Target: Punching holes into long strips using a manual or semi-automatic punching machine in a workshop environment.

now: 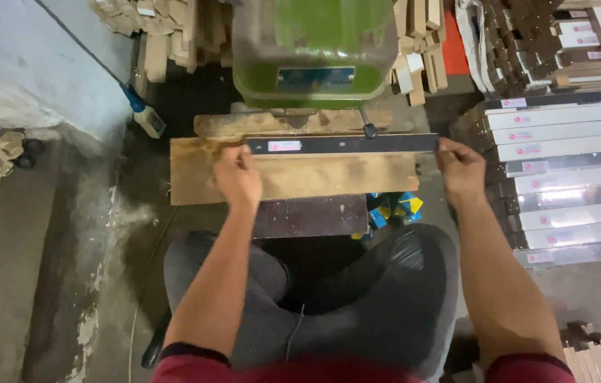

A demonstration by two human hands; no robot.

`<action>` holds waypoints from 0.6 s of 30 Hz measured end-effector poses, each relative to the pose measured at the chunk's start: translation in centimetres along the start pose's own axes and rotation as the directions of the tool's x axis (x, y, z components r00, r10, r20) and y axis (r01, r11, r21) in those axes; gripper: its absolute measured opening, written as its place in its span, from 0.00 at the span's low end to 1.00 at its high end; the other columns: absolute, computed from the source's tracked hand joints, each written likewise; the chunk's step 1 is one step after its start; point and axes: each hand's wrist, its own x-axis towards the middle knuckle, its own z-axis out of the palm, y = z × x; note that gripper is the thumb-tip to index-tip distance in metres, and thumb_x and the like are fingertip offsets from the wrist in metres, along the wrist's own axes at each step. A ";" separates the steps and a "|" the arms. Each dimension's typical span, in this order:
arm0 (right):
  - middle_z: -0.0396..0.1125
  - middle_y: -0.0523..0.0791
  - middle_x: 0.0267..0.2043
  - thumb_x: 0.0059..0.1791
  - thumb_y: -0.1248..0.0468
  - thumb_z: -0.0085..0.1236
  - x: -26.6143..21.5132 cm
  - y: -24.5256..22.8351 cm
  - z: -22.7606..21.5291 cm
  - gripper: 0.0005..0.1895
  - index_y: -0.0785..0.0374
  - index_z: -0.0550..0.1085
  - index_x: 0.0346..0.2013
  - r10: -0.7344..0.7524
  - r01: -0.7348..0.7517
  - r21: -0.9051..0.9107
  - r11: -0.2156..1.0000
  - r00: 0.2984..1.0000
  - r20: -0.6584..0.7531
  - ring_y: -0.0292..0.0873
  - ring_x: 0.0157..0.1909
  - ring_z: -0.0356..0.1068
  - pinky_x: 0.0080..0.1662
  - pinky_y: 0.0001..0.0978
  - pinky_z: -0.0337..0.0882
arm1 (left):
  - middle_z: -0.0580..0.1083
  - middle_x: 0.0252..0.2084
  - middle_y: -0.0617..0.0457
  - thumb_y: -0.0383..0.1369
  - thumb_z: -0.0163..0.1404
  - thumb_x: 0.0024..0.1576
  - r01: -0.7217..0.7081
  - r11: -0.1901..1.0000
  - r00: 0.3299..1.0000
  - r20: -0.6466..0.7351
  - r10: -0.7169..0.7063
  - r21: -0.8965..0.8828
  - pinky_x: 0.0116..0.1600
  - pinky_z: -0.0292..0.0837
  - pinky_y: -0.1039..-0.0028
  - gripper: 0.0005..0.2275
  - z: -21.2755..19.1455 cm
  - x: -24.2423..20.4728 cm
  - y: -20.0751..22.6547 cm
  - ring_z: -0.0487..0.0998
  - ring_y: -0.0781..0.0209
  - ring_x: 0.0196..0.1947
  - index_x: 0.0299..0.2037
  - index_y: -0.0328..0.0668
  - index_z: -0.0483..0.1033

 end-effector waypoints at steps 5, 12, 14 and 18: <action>0.68 0.41 0.31 0.56 0.67 0.58 -3.4 -3.3 4.7 0.07 0.57 0.81 0.47 0.056 -0.059 0.053 0.997 0.996 0.063 0.30 0.28 0.63 0.32 0.24 0.66 | 0.80 0.38 0.52 0.37 0.48 0.66 0.039 0.999 0.999 0.038 -0.039 -0.005 0.61 0.55 0.51 0.07 -5.8 2.7 -2.4 0.80 0.47 0.46 0.44 0.50 0.78; 0.75 0.51 0.46 0.52 0.67 0.65 -6.1 -3.7 12.3 0.09 0.60 0.82 0.47 -0.100 0.088 0.130 0.988 0.991 0.085 0.39 0.51 0.71 0.54 0.38 0.73 | 0.80 0.40 0.49 0.39 0.51 0.68 0.029 0.991 0.987 -0.162 -0.007 0.130 0.51 0.68 0.52 0.07 -9.1 7.1 -9.6 0.82 0.46 0.42 0.46 0.48 0.78; 0.77 0.46 0.46 0.52 0.63 0.67 -6.6 -3.9 13.9 0.09 0.56 0.82 0.47 -0.047 0.034 0.118 0.992 0.993 0.107 0.35 0.51 0.72 0.55 0.35 0.73 | 0.80 0.42 0.47 0.39 0.51 0.70 0.045 0.993 0.983 -0.180 -0.025 0.109 0.52 0.71 0.52 0.08 -10.1 7.8 -10.2 0.82 0.45 0.44 0.47 0.46 0.78; 0.76 0.48 0.44 0.52 0.64 0.67 -6.0 -3.8 16.3 0.10 0.59 0.82 0.47 -0.024 0.011 0.142 0.990 0.996 0.090 0.35 0.47 0.72 0.49 0.33 0.73 | 0.79 0.45 0.50 0.39 0.49 0.70 0.075 0.997 0.988 -0.139 -0.073 0.012 0.53 0.74 0.51 0.09 -10.9 9.0 -9.7 0.82 0.47 0.47 0.50 0.46 0.78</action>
